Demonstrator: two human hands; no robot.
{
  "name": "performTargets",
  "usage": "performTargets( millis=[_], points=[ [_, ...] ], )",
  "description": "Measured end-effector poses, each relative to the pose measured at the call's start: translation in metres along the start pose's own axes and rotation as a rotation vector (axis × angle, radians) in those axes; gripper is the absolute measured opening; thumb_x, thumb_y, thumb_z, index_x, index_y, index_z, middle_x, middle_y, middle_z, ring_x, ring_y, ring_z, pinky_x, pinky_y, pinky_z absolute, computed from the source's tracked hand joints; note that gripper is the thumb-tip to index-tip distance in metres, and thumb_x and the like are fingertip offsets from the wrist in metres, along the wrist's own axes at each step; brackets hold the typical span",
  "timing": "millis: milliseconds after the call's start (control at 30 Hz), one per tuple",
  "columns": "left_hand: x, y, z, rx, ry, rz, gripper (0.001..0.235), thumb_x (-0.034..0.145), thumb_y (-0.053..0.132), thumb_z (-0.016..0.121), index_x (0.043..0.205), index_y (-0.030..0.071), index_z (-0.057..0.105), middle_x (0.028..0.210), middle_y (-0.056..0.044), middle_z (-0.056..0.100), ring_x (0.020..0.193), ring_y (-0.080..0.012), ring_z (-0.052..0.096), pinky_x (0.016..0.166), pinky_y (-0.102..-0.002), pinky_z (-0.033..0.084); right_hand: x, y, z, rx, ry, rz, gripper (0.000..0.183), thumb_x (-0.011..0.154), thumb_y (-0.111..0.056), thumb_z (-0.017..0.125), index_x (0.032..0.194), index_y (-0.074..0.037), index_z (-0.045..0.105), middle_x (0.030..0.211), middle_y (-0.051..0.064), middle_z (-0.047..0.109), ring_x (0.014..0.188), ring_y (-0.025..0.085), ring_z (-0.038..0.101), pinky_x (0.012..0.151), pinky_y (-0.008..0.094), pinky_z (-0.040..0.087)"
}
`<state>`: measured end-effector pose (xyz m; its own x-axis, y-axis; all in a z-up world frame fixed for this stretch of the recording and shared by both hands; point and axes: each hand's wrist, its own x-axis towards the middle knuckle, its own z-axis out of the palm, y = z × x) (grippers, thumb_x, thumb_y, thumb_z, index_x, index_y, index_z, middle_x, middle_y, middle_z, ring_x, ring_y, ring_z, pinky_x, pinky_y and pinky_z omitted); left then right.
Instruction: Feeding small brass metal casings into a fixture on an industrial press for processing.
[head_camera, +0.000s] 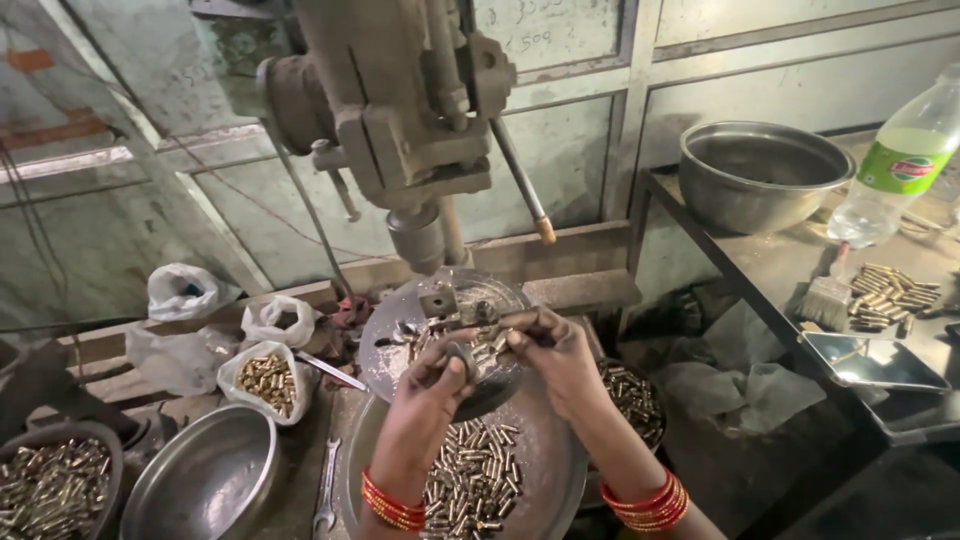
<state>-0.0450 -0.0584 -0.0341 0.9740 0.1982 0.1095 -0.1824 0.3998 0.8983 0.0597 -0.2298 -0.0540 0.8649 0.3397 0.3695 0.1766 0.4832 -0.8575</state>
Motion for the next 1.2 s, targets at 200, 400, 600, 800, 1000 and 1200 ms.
performTargets(
  millis=[200,400,600,800,1000,1200],
  points=[
    [-0.002,-0.011,-0.01,-0.234,-0.014,-0.052,0.035,0.099,0.007,0.061,0.133,0.001,0.064,0.093,-0.001,0.063,0.086,-0.0112,0.061,0.074,-0.025,0.051,-0.002,0.0,0.014,0.008,-0.001,0.106,0.016,0.089,0.005,0.072,0.105,0.003,0.077,0.093,0.004,0.076,0.085,0.011,0.069,0.081,0.028,0.057],
    [-0.002,-0.014,-0.019,-0.305,-0.036,-0.044,0.033,0.097,0.005,0.061,0.13,-0.001,0.063,0.096,-0.007,0.064,0.088,-0.0165,0.064,0.073,-0.025,0.053,0.002,0.001,0.011,0.055,0.097,0.081,0.008,0.089,-0.004,0.073,0.096,-0.001,0.075,0.086,0.008,0.076,0.076,0.015,0.071,0.074,0.032,0.06],
    [-0.001,-0.008,-0.023,-0.263,-0.062,-0.103,0.032,0.097,0.003,0.062,0.129,-0.001,0.065,0.098,-0.009,0.066,0.085,-0.0144,0.064,0.072,-0.025,0.055,-0.001,-0.006,0.012,-0.033,-0.097,0.074,0.008,0.088,-0.005,0.078,0.094,-0.001,0.075,0.091,0.004,0.076,0.082,0.01,0.069,0.08,0.029,0.058],
    [0.003,-0.02,-0.028,-0.276,-0.095,-0.113,0.031,0.099,0.006,0.061,0.13,0.0,0.068,0.102,-0.011,0.069,0.081,-0.0159,0.064,0.071,-0.025,0.056,0.009,0.024,-0.001,-0.128,-0.169,0.024,0.011,0.087,-0.005,0.079,0.098,-0.003,0.077,0.092,0.002,0.076,0.086,0.009,0.067,0.081,0.027,0.055],
    [0.01,0.008,-0.015,0.044,0.105,0.012,0.029,0.091,0.002,0.067,0.12,0.002,0.073,0.113,-0.01,0.076,0.097,-0.0168,0.072,0.086,-0.03,0.059,-0.002,-0.017,0.019,-0.476,-0.18,-0.114,0.038,0.083,0.001,0.066,0.117,-0.011,0.079,0.114,0.001,0.079,0.106,0.011,0.072,0.096,0.028,0.055],
    [0.024,0.036,0.002,0.894,0.391,0.335,0.044,0.077,0.0,0.08,0.119,0.013,0.078,0.109,-0.01,0.079,0.094,-0.0221,0.073,0.085,-0.032,0.056,-0.015,-0.022,0.022,-0.438,-0.1,0.053,0.037,0.091,-0.002,0.07,0.126,-0.013,0.073,0.117,0.006,0.077,0.103,0.012,0.067,0.091,0.027,0.053]
  ],
)
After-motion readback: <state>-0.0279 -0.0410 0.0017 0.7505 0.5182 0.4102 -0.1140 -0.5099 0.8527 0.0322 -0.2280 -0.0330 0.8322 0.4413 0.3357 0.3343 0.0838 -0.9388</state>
